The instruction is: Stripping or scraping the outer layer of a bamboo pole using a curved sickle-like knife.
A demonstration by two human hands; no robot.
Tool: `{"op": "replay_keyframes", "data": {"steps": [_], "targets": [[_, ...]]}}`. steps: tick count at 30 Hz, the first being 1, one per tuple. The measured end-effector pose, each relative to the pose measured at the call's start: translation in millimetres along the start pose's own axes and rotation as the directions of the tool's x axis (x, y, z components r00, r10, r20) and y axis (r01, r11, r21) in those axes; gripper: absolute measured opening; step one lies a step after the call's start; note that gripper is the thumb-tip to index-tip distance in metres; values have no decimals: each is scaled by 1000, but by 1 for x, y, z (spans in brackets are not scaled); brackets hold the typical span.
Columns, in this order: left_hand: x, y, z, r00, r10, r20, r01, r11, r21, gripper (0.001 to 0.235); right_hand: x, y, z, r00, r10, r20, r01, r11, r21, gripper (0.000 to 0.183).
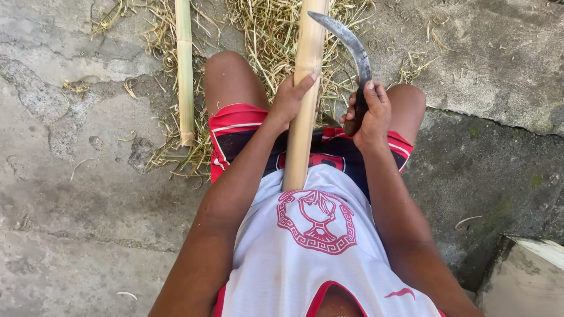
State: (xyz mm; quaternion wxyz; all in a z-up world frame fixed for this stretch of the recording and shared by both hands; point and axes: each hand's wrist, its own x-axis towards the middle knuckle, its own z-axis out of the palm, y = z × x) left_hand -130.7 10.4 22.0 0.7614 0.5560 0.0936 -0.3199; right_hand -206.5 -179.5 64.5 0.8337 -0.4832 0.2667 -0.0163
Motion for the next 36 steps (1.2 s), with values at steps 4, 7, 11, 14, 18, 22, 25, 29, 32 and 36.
{"op": "replay_keyframes", "data": {"steps": [4,7,11,14,18,22,25,29,32,36], "targets": [[25,9,2,999,-36,-1,36,999,-13,60,-2,-4,11,1000,24,14,-24,1000,-15,30],[29,16,0,997,-82,-8,81,991,-111,72,1,-8,14,999,9,32,-8,1000,-29,29],[13,12,-4,986,-104,134,141,940,-310,80,0,-12,8,1000,-15,10,16,999,-49,29],[2,10,-2,978,-109,180,165,928,-335,76,1,-13,6,1000,-14,-8,14,998,-65,29],[3,8,5,992,-113,58,124,962,-244,67,4,-15,6,1000,-20,2,20,997,-68,30],[13,24,12,989,-146,-36,141,984,-113,61,6,-18,7,998,-52,24,53,997,-56,31],[26,23,10,987,-140,-80,137,990,-40,59,4,-18,7,998,-64,18,65,996,-56,30],[54,29,9,999,-10,-51,6,997,-79,63,5,-14,9,996,-89,7,89,994,-66,28],[79,37,13,992,-3,-122,7,999,32,64,-1,-10,7,997,-82,-14,81,995,-61,27],[112,53,21,964,41,-263,37,957,287,66,-10,-10,-4,990,-121,-74,119,993,-28,26]]}}
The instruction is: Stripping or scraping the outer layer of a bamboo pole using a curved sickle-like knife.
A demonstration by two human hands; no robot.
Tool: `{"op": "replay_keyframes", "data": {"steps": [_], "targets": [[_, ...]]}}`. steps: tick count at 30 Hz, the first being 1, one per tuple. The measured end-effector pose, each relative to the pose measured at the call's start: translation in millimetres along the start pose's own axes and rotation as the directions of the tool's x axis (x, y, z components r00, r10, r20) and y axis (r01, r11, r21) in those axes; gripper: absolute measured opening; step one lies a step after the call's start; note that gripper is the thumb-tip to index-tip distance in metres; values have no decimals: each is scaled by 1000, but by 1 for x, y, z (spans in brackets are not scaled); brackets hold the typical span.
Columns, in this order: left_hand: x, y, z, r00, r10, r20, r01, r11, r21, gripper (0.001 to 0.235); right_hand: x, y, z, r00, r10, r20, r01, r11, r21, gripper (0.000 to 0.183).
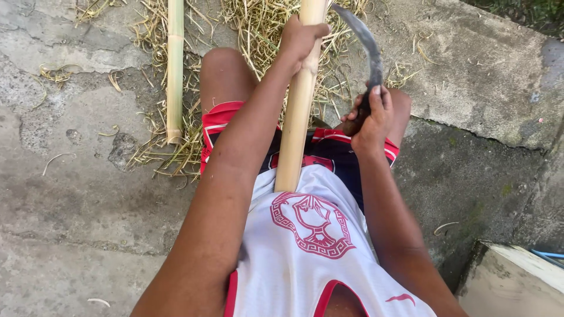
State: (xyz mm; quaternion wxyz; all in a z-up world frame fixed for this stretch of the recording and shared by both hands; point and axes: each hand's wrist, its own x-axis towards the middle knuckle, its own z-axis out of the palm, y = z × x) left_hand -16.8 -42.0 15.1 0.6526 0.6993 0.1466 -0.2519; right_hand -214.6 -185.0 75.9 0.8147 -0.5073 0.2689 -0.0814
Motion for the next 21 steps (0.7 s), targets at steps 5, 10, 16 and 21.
{"op": "replay_keyframes", "data": {"steps": [5,10,16,21], "targets": [[43,18,14,998,37,-58,-21,966,257,67,-13,-5,-41,990,-36,-138,35,999,-9,24],[72,1,26,999,40,-29,-18,848,530,52,-26,2,-77,985,-16,-172,19,1000,14,25],[31,-15,2,961,274,-19,-263,937,230,71,-12,9,-86,975,20,-220,-10,999,47,25],[-39,-56,-29,844,66,533,256,824,-506,68,-2,13,-81,983,19,-182,-12,999,37,25]]}}
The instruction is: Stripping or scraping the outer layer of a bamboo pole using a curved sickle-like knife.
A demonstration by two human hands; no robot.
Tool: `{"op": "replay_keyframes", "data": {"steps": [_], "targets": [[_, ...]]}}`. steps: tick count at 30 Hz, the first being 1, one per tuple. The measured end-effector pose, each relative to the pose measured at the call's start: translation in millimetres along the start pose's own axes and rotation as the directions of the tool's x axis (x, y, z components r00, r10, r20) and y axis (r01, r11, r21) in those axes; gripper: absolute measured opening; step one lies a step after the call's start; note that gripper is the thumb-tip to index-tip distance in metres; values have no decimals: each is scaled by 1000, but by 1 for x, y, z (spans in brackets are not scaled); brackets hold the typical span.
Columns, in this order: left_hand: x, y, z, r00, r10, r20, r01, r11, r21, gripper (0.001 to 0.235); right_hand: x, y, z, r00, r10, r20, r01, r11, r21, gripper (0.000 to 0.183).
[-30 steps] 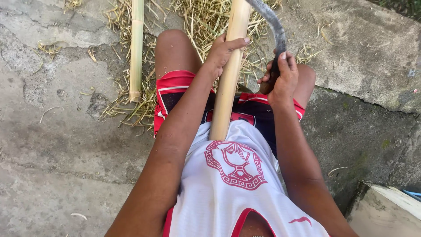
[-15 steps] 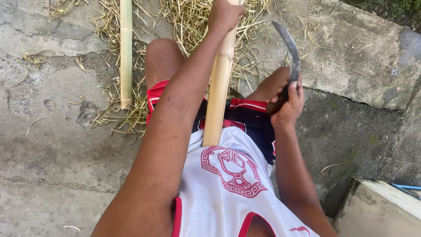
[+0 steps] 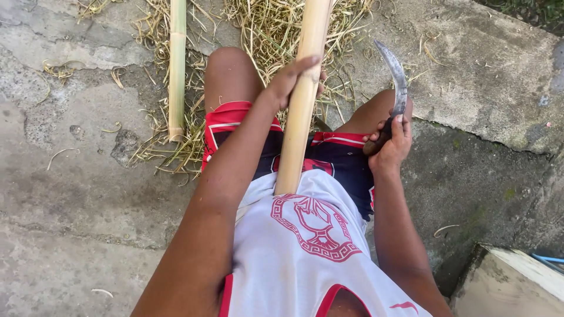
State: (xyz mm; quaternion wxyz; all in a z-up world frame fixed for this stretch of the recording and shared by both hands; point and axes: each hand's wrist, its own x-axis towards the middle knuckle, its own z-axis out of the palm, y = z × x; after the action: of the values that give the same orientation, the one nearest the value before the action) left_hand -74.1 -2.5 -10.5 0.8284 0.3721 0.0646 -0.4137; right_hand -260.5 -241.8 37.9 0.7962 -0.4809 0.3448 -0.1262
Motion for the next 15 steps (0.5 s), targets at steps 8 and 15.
{"op": "replay_keyframes", "data": {"steps": [8,15], "targets": [[-34,-8,37,957,112,-267,-36,961,273,66,6,-15,29,999,31,-18,-32,996,-84,25],[-40,-10,50,832,348,-431,66,711,701,65,1,-48,83,992,18,128,8,980,-201,26]]}}
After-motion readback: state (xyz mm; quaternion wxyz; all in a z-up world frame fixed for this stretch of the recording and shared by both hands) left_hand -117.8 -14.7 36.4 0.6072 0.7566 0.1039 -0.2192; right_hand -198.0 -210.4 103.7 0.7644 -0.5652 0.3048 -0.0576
